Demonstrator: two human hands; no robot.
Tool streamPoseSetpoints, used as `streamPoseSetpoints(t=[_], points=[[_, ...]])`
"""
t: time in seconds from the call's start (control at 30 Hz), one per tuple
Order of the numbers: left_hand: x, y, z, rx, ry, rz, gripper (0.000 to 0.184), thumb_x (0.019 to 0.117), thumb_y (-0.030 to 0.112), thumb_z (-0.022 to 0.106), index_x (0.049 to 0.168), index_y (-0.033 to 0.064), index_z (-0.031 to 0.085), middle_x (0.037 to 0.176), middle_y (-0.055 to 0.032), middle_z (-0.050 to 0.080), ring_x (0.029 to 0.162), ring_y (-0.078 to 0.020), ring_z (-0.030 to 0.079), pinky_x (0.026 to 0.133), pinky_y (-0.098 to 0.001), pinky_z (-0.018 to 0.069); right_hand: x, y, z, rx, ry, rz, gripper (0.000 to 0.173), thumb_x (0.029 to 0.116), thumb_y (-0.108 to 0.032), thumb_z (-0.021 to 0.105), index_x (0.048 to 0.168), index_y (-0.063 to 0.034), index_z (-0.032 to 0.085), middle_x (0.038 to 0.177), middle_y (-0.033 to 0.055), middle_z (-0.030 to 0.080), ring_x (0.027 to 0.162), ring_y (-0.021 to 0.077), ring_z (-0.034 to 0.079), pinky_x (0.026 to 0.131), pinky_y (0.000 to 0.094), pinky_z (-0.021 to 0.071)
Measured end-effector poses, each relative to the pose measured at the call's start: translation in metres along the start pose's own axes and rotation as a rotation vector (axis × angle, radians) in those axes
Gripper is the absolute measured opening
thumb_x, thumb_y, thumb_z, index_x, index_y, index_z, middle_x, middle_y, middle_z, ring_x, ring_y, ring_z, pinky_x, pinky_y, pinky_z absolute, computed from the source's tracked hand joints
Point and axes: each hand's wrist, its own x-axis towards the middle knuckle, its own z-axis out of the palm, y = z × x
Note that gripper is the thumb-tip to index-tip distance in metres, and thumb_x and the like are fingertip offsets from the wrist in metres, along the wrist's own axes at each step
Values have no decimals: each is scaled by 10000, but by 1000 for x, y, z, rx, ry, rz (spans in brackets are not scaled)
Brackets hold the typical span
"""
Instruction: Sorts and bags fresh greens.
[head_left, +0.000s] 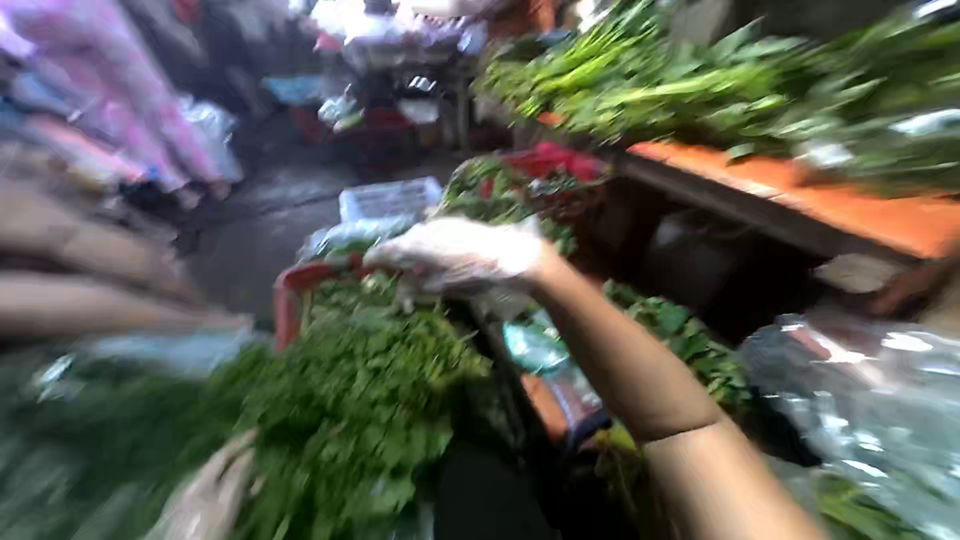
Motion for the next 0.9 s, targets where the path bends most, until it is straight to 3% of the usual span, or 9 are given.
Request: streamPoseSetpoints(t=[0.13,0.27,0.4,0.5,0.57,0.67,0.77,0.83,0.9], points=[[-4,-30,4,-29,53,-187,378,1078,141,481,1414,-20,543,1385,-286,566,1235,-392,590,1057,-526,452,13,-6,71,154,-54,56,414,1007,-134,626,1418,-99,600,1279,166,682,1169,334,657,1033,556,475],[4,-43,2,-130,127,-316,369,1092,180,467,1414,22,549,1350,-246,589,1150,-330,628,1005,-490,485,-2,-3,132,256,-48,190,347,1017,-106,606,1358,-50,636,1204,183,705,1107,344,681,1010,569,491],[9,-55,15,-287,159,-252,403,1092,272,469,1463,119,511,1290,-213,630,1033,-342,666,894,-534,543,-25,-63,190,693,-174,86,177,979,-189,634,1002,-72,765,885,19,732,771,99,679,732,320,592],[18,-59,30,-226,118,-169,414,1060,306,538,1439,140,549,1195,-181,681,1024,-328,674,904,-543,535,8,-109,243,459,-915,147,387,1015,-293,651,1320,-56,652,1178,231,683,1103,399,653,968,620,480],[23,-52,33,-101,154,-168,449,1006,324,632,1375,71,594,1155,-176,701,1072,-327,672,969,-561,504,29,-97,281,313,-853,330,484,1007,-314,653,1437,-112,556,1303,254,631,1189,468,613,981,695,458],[1,-33,25,-7,265,-68,493,968,365,675,1283,-6,598,1217,-212,646,1113,-348,640,992,-552,493,69,-60,305,314,-526,396,505,1006,-441,633,1342,-65,606,1206,238,670,1105,433,659,931,678,500],[-29,-7,41,131,-114,230,275,975,309,654,1071,61,720,1073,-172,697,1023,-320,674,930,-556,528,113,-35,313,327,-398,387,450,1031,-378,598,1253,12,627,1159,272,666,1083,448,657,916,689,489],[-31,-3,66,390,-566,141,389,957,448,679,1262,208,696,1194,-126,699,1125,-348,654,937,-628,505,134,-12,314,306,-363,418,456,1032,-389,593,1212,26,646,1138,279,671,1093,450,651,945,682,483],[-20,-23,83,513,-703,-6,561,933,435,709,1434,215,589,1395,-158,606,1275,-399,567,1007,-661,449,141,1,310,280,-385,439,490,1030,-420,591,1223,26,650,1198,289,655,1173,454,619,1006,671,450]])
